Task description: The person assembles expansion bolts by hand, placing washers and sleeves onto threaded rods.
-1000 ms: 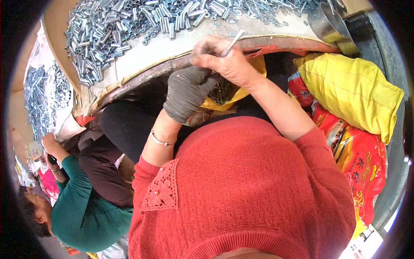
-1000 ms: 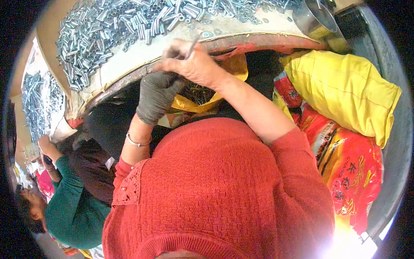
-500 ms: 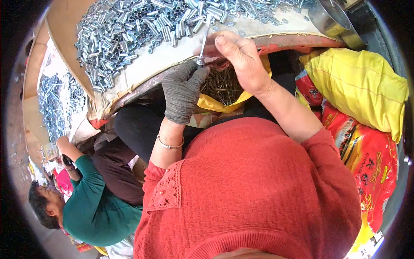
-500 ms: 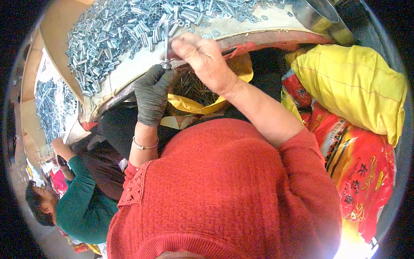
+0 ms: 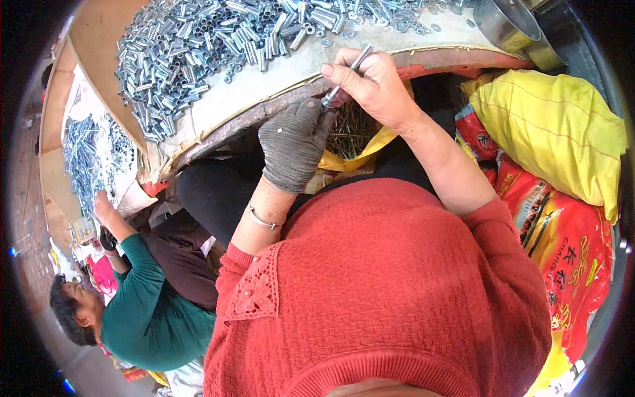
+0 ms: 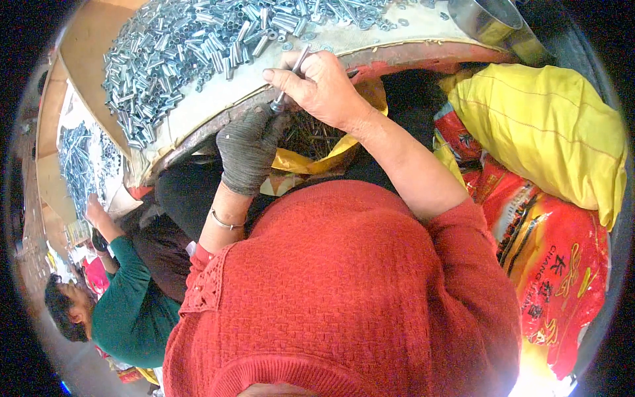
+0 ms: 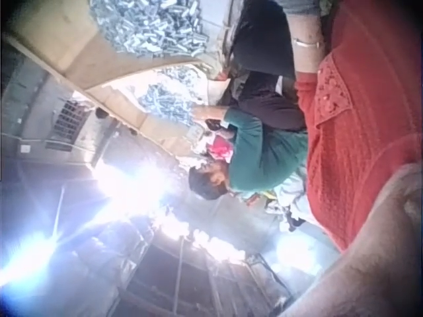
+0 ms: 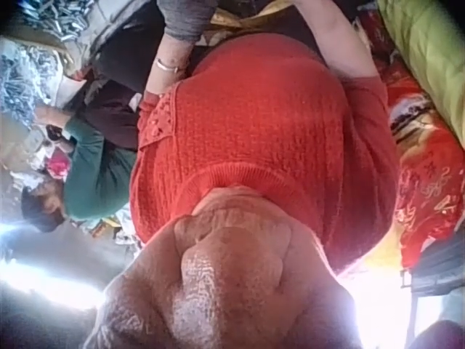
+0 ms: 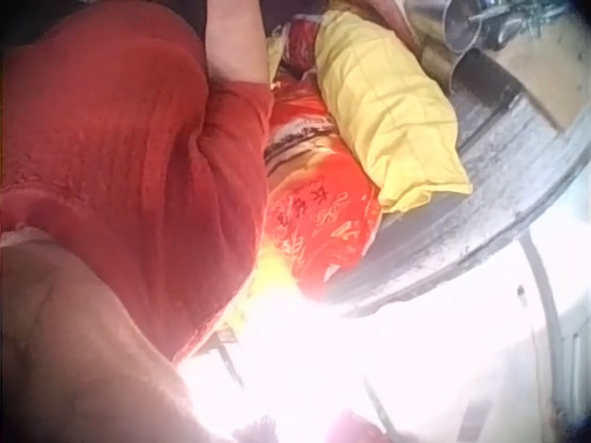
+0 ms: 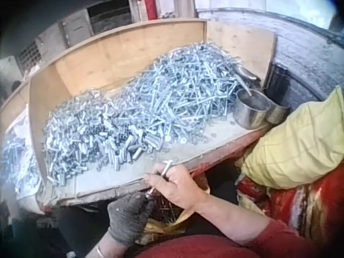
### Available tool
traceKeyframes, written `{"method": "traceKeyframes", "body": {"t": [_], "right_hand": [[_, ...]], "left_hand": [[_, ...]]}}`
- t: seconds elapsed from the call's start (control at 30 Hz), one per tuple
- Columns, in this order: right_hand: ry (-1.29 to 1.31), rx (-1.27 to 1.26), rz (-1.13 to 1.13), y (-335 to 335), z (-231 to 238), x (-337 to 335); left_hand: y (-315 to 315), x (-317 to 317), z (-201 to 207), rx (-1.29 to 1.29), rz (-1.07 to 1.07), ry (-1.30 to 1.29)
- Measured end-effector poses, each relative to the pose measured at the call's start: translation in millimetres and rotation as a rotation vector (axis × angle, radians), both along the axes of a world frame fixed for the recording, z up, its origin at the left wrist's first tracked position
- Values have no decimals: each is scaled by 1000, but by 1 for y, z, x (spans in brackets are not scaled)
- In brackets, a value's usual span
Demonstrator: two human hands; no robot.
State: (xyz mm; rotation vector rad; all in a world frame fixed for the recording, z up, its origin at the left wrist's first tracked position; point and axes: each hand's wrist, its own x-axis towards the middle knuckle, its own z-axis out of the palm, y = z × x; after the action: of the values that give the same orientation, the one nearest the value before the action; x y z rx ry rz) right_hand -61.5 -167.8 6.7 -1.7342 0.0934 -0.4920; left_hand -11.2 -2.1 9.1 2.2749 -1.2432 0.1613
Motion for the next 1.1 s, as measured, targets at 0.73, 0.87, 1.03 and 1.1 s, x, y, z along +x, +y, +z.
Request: {"method": "traceKeyframes", "body": {"t": [0.73, 0.87, 1.03, 1.1], "right_hand": [[42, -594, 5, -21, -7, 24], [-95, -839, -139, -28, -26, 42], [-83, -668, -155, -28, -28, 42], [-92, -666, -164, -27, -27, 44]], "left_hand": [[60, 102, 24, 278, 439, -235], [76, 175, -1, 333, 288, -505], [73, 175, 11, 329, 198, -323], [62, 167, 12, 55, 168, -278]]}}
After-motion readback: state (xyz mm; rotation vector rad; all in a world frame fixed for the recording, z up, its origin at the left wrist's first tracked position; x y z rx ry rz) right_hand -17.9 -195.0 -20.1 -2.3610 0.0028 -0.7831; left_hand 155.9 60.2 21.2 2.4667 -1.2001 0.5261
